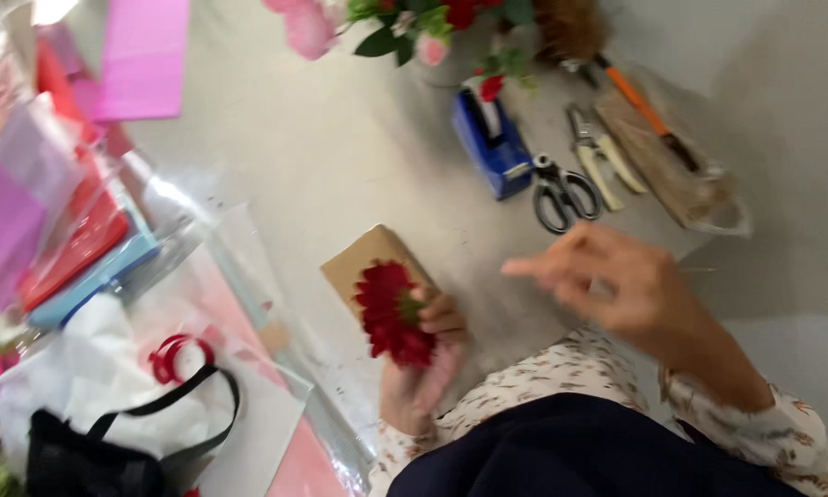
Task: The person prepares a base for a floral arrangement by hand and with a wooden stick. The person holds a red flower and inserts a wooden stick into its base, then presses the stick into a rectangular foam block contained in a small cardboard box.
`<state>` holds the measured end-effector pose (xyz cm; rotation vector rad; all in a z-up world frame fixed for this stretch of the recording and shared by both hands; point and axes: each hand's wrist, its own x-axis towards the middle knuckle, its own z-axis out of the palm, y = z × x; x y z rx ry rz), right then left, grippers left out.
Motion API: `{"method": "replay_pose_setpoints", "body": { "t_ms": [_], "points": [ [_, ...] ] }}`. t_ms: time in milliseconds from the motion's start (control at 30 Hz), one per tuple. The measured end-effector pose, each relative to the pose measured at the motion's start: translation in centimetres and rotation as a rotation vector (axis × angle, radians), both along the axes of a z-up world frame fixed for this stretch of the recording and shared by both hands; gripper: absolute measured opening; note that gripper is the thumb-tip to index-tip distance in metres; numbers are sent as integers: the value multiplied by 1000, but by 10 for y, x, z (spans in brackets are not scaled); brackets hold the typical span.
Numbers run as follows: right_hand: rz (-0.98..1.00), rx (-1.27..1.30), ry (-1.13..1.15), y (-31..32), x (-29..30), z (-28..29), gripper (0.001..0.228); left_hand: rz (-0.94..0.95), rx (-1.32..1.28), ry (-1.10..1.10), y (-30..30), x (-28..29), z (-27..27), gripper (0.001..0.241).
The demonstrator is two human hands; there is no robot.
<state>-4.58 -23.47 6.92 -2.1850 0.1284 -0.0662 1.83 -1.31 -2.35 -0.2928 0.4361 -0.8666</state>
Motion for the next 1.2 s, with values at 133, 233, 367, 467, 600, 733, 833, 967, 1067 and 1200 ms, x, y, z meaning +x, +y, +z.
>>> {"method": "replay_pose_setpoints", "body": {
  "t_ms": [133,233,367,467,600,733,833,967,1067,1200],
  "points": [
    [204,-81,-417,34,16,24,26,-112,121,-325,-4,-11,4,17],
    [258,-102,-468,43,23,34,24,-119,175,-334,0,-16,6,17],
    [289,-149,-463,50,26,40,23,-89,169,-404,5,-19,11,9],
    [311,-154,-443,50,27,40,25,-65,218,-451,4,-19,12,10],
    [299,-168,-442,51,29,44,23,-49,235,-481,2,-17,23,14],
    [325,-200,-454,50,31,48,20,-96,430,-491,-1,-15,36,12],
    [317,-200,-455,51,32,51,19,-89,488,-526,0,-16,41,10],
    [262,69,-278,53,33,53,16,168,607,-859,-6,-11,60,35],
    [182,258,-117,51,33,44,10,292,886,-1007,-1,-7,52,25],
    [228,469,-130,54,33,27,8,350,905,-942,4,-11,58,44]
  ]
}}
